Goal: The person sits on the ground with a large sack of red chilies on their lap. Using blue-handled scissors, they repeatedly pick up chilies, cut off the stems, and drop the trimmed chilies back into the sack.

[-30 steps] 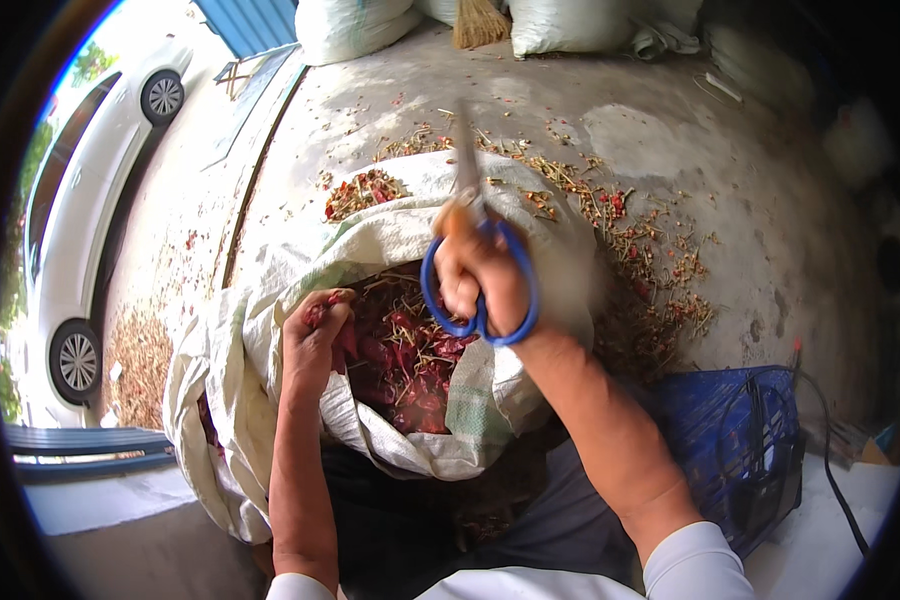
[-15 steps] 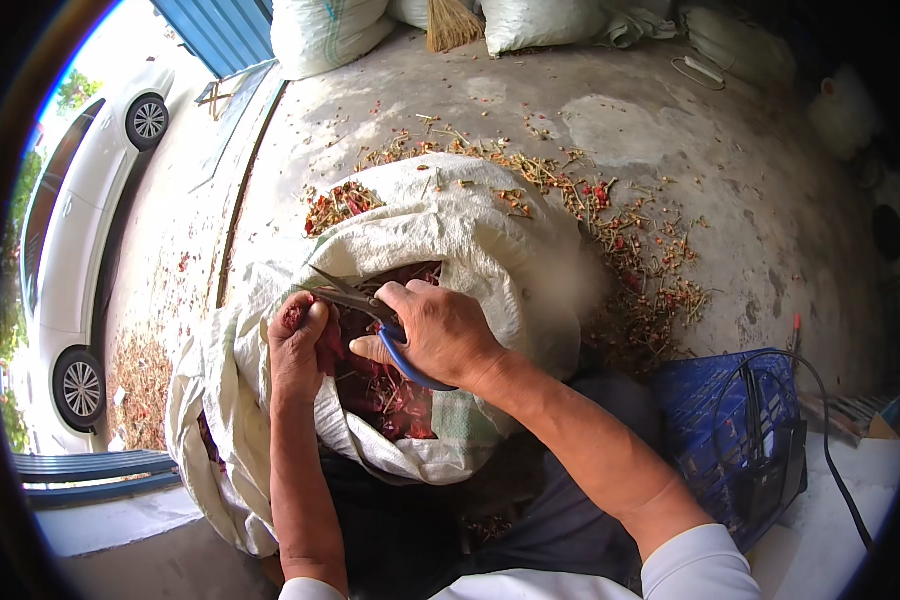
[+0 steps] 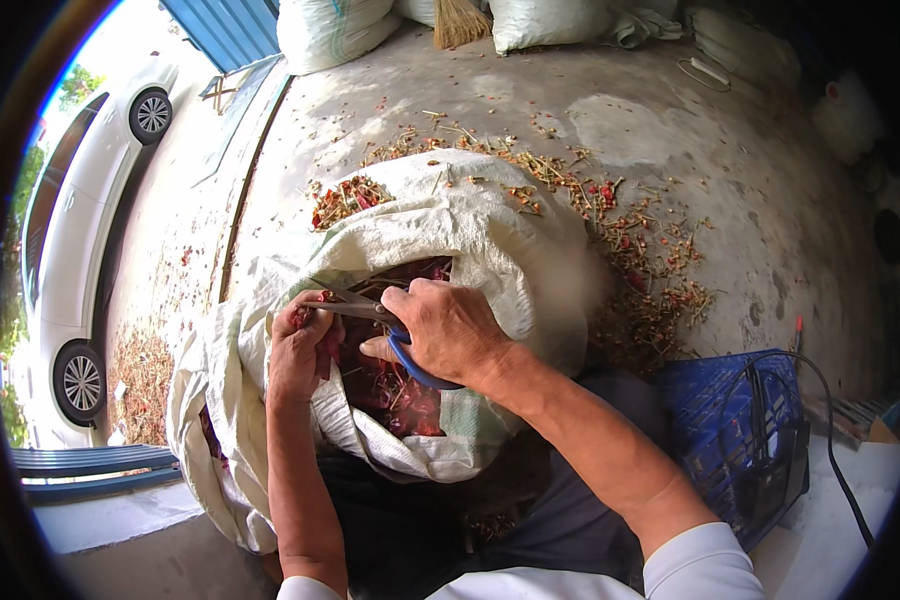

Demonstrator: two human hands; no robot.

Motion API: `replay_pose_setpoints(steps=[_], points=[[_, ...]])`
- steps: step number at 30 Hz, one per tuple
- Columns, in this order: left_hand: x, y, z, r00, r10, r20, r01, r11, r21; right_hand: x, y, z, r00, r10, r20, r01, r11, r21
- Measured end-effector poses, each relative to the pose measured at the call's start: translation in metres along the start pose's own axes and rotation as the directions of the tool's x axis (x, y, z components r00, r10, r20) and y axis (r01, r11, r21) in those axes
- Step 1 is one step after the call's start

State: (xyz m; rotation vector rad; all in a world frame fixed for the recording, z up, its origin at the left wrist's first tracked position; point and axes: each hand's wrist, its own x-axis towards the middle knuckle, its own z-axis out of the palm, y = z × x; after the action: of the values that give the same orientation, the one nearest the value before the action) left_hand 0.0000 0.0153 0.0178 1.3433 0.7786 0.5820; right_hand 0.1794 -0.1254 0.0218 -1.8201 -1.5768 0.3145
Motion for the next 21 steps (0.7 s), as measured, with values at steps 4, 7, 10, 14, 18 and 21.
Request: replay_pose_setpoints(steps=[4, 7, 10, 14, 18, 21], points=[[0.001, 0.001, -0.002, 1.000, 0.009, 0.024, -0.008, 1.000, -0.029, 0.001, -0.001, 0.003, 0.999, -0.015, -0.039, 0.015, 1.000, 0.001], [0.002, 0.002, -0.003, 1.000, 0.016, 0.018, -0.015, 0.999, -0.043, 0.002, -0.002, 0.003, 0.997, -0.034, -0.076, 0.036, 0.999, 0.015], [0.005, 0.001, -0.004, 0.999, 0.033, 0.020, -0.031, 0.997, -0.076, 0.003, -0.002, 0.003, 0.994, -0.052, -0.099, 0.055, 0.998, 0.029], [0.007, -0.001, -0.007, 0.995, 0.081, 0.049, -0.076, 0.992, -0.097, 0.003, -0.004, 0.004, 0.992, -0.053, -0.115, 0.059, 0.997, 0.053], [0.013, -0.006, -0.004, 0.993, 0.093, 0.069, -0.081, 0.984, -0.162, 0.003, -0.001, 0.007, 0.989, 0.008, -0.145, 0.017, 0.985, 0.170], [0.018, -0.004, 0.014, 0.998, -0.016, -0.053, 0.008, 0.989, -0.148, 0.009, 0.007, -0.003, 0.970, 0.078, -0.230, -0.012, 0.961, 0.278]])
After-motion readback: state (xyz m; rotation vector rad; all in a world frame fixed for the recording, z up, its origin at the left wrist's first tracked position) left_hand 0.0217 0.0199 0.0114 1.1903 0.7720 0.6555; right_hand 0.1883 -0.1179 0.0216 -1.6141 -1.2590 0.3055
